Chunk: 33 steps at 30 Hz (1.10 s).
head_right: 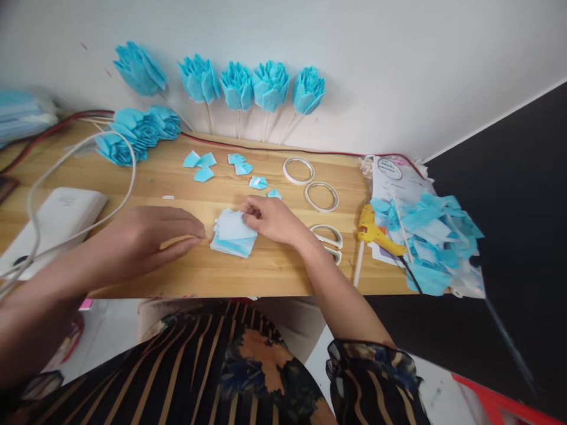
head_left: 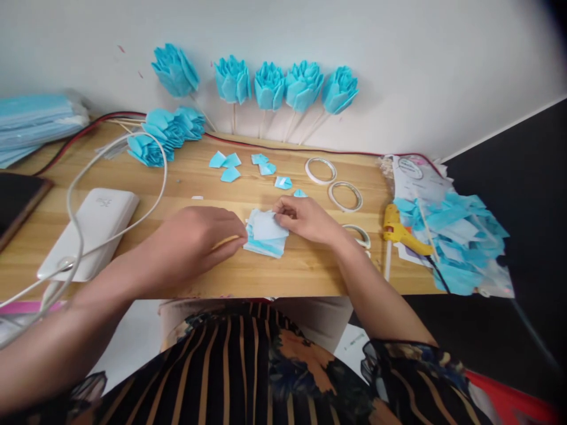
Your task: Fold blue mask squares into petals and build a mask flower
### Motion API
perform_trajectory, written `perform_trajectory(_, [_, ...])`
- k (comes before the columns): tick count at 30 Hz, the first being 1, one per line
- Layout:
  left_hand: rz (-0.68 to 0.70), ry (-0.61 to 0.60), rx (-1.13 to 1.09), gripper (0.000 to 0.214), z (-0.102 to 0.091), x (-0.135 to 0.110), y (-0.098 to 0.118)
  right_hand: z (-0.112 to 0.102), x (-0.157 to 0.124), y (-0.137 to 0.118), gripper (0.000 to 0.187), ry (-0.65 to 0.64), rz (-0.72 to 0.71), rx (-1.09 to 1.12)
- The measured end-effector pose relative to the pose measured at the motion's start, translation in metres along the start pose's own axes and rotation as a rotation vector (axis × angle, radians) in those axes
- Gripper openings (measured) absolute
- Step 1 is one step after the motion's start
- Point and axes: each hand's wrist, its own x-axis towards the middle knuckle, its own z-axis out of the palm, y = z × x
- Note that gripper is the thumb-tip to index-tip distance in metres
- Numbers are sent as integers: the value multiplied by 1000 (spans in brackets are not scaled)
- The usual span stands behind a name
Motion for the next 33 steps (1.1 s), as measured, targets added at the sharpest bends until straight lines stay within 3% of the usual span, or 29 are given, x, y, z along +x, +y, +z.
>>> perform_trajectory(3, [22, 14, 36, 29, 11, 7, 4, 0, 1, 0, 8, 3, -1, -14])
perform_trajectory(6, [34, -100, 87, 25, 32, 20, 6, 0, 0, -1, 11, -3, -16, -45])
perform_trajectory(9, [3, -189, 117, 26, 44, 25, 7, -2, -9, -6, 23, 103, -39, -132])
perform_trajectory(12, [-13, -148, 35, 33, 36, 18, 6, -8, -28, -8, 27, 233, -63, -288])
perform_trajectory(14, [-74, -31, -59, 37, 24, 9, 1, -12, -46, -4, 29, 280, -71, -382])
perform_trajectory(18, [-392, 240, -30, 36, 9, -14, -23, -17, -83, 19, 29, 382, -36, -582])
perform_trajectory(22, [-444, 159, 216, 39, 20, -28, -47, -15, -109, 44, 35, 413, 30, -708])
perform_trajectory(27, [-435, 68, 379, 42, 38, -17, -53, -9, -113, 60, 45, 393, 12, -810])
perform_trajectory(33, [-475, 92, 464, 40, 28, -6, -71, -7, -107, 64, 40, 441, 53, -858])
